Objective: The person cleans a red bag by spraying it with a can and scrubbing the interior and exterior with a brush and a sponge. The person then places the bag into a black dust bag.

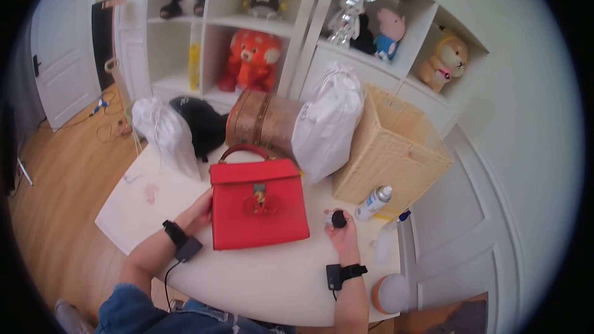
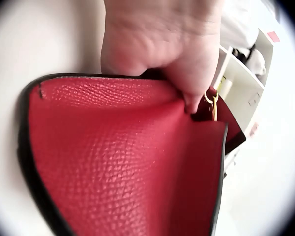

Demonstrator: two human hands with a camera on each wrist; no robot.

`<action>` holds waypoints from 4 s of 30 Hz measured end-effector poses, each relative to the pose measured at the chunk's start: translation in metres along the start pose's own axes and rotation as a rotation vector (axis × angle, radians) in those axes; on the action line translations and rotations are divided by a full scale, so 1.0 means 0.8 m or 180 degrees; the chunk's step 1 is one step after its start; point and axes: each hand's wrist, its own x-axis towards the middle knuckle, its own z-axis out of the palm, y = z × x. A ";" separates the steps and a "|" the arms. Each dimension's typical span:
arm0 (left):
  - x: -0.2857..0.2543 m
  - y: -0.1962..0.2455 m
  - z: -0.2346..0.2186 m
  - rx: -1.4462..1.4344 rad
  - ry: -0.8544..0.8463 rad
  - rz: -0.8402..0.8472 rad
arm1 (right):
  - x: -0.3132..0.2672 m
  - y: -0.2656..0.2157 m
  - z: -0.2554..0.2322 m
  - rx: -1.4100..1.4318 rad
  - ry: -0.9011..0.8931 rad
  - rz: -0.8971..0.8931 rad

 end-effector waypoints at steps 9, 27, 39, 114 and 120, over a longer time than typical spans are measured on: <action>0.010 -0.003 -0.010 -0.0539 -0.0050 -0.0486 | -0.022 -0.010 0.113 -0.0974 -0.0328 -0.0422; -0.002 0.002 0.006 -0.0511 0.0007 -0.0574 | -0.041 0.070 0.248 -0.4488 -0.0944 -0.0890; -0.003 0.002 -0.001 -0.0544 -0.0187 -0.0602 | -0.056 0.042 0.251 -0.4527 -0.1063 -0.1087; -0.020 0.003 0.046 0.0488 -0.0800 -0.0641 | 0.015 0.002 0.194 -0.2503 -0.0168 -0.0363; 0.023 0.038 0.060 0.0898 -0.1482 -0.0024 | 0.028 0.007 0.180 -0.2524 -0.0303 -0.0386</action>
